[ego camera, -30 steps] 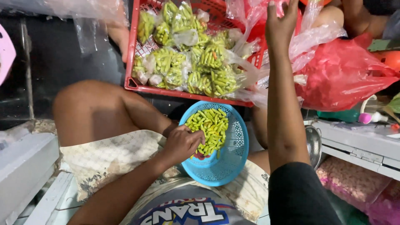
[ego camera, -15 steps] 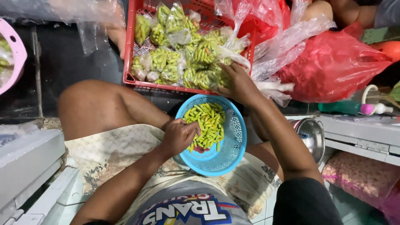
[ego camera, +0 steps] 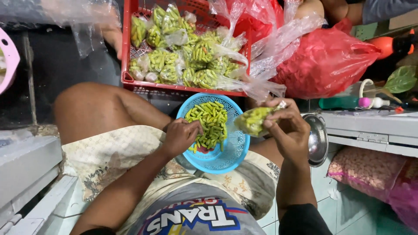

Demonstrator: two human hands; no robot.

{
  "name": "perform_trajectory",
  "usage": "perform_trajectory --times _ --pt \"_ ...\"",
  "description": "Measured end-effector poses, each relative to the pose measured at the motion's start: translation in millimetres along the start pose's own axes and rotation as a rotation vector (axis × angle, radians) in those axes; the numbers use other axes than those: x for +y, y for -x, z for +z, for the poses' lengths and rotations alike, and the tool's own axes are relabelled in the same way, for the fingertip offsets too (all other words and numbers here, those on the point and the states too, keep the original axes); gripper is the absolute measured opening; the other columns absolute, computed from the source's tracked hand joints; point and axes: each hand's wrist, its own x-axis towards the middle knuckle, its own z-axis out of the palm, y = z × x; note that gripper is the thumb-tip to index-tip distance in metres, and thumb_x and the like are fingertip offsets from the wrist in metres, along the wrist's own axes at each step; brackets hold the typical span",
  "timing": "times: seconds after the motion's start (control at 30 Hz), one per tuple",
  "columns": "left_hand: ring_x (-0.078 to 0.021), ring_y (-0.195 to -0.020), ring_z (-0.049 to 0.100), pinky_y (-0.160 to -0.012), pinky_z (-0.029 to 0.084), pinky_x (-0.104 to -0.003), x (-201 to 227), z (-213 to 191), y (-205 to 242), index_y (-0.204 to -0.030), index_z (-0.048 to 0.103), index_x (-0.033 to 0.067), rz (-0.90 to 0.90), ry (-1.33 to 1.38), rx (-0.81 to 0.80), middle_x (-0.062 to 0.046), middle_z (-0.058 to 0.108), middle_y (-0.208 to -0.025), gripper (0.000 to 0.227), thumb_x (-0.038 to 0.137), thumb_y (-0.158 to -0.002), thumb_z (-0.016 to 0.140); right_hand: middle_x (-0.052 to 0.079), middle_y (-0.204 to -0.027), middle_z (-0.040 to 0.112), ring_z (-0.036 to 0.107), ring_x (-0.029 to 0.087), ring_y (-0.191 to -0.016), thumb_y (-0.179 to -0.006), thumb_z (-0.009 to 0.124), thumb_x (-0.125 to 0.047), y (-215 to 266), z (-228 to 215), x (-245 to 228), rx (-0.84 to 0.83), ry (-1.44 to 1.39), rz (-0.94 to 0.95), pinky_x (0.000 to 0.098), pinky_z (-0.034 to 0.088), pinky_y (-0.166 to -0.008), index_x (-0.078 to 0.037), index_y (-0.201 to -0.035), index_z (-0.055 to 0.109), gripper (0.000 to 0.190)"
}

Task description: The person is packaging green peppers into small plastic bags by hand and placing them into a red crate and a blue basket.

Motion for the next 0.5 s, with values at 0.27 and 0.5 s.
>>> perform_trajectory --times 0.27,0.5 --pt "-0.0182 -0.032 0.045 -0.086 0.055 -0.034 -2.2 4.3 -0.6 -0.083 0.055 0.0200 0.017 -0.020 0.022 0.000 0.045 -0.038 0.026 0.016 -0.107 0.049 0.018 -0.132 0.051 0.043 0.033 -0.151 -0.095 0.072 -0.011 29.8 -2.3 -23.4 0.161 -0.070 -0.139 0.0562 0.038 -0.128 -0.006 -0.096 0.063 0.010" --pt "-0.0183 -0.032 0.046 -0.088 0.054 -0.034 -0.9 4.0 1.1 -0.084 0.055 0.0229 0.046 0.006 0.048 0.002 0.045 -0.037 0.024 0.019 -0.108 0.050 0.014 -0.130 0.054 0.046 0.029 -0.147 -0.094 0.073 -0.009 43.0 -10.5 -43.4 0.152 0.011 -0.059 0.0492 0.037 -0.126 -0.011 -0.093 0.064 0.009"
